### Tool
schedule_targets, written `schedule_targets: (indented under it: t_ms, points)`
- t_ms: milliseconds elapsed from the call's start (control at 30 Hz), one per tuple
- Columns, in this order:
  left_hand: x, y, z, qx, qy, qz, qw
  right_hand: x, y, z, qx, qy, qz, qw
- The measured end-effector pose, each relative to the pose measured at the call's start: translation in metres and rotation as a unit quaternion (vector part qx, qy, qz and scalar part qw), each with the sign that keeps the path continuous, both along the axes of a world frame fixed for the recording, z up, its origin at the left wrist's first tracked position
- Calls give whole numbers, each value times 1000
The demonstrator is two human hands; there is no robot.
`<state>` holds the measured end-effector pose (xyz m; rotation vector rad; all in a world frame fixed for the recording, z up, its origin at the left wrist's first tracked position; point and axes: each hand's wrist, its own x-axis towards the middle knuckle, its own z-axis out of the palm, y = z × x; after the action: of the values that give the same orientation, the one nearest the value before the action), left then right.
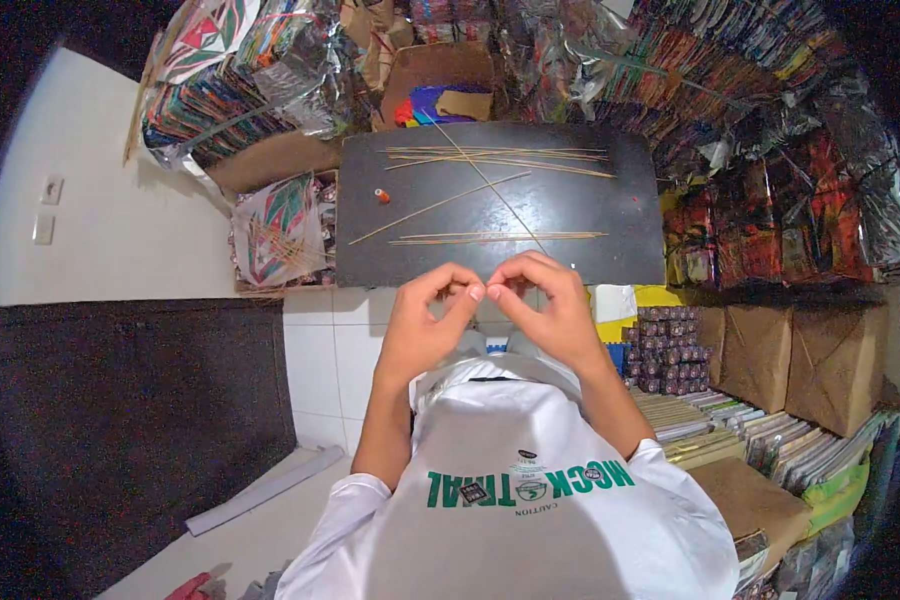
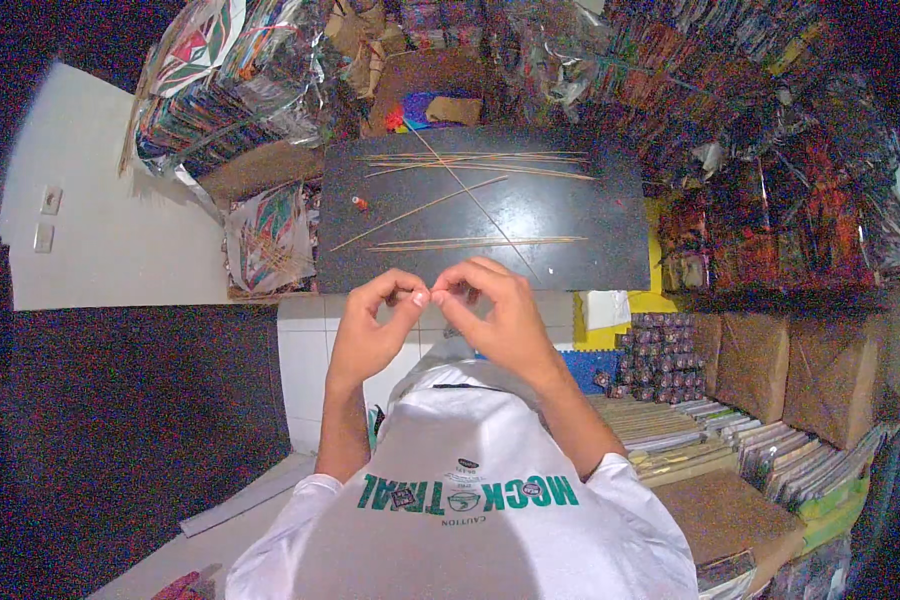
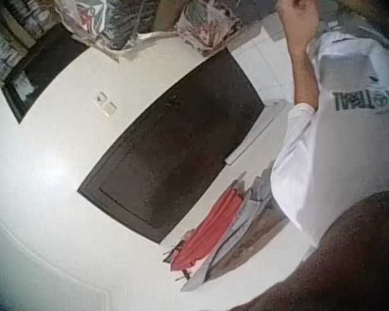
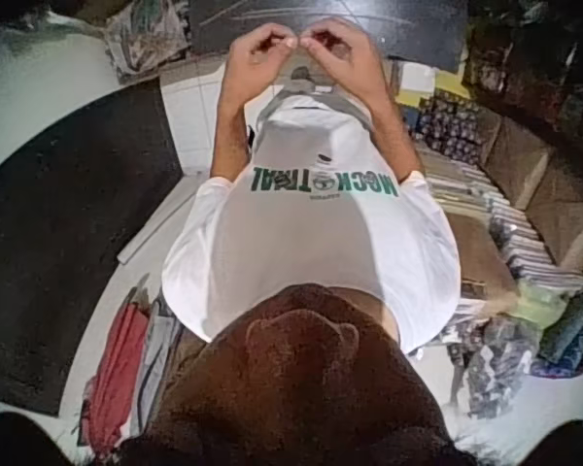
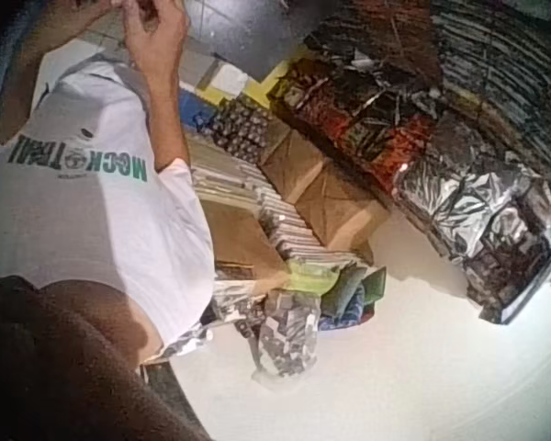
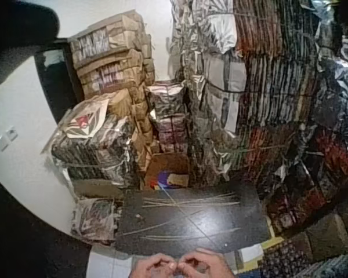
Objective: The person assembles thin wooden sticks on a dark work surface. They pick up sticks, align them, and use a small orange tool to secure or mark them. The person repeatedly handles the sticks, arranging them in parallel and cross patterns.
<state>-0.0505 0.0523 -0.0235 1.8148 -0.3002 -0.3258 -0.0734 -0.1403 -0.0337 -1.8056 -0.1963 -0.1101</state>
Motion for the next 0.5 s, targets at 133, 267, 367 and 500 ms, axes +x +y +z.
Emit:
schedule_targets:
  t_ms: [133, 267, 367, 500]
  points:
    - [6, 3, 1, 19, -105, -36, 994, -1, -1, 1, 11, -7, 13, 1000]
    - [8, 3, 0, 18, -98, -47, 994, -2, -2, 3, 19, 1, 19, 1000]
    - [7, 3, 2, 6, -84, -45, 995, -2, -3, 8, 11, 32, 22, 999]
    - [6, 1, 2, -4, -91, -35, 995, -3, -4, 12, -19, 49, 26, 998]
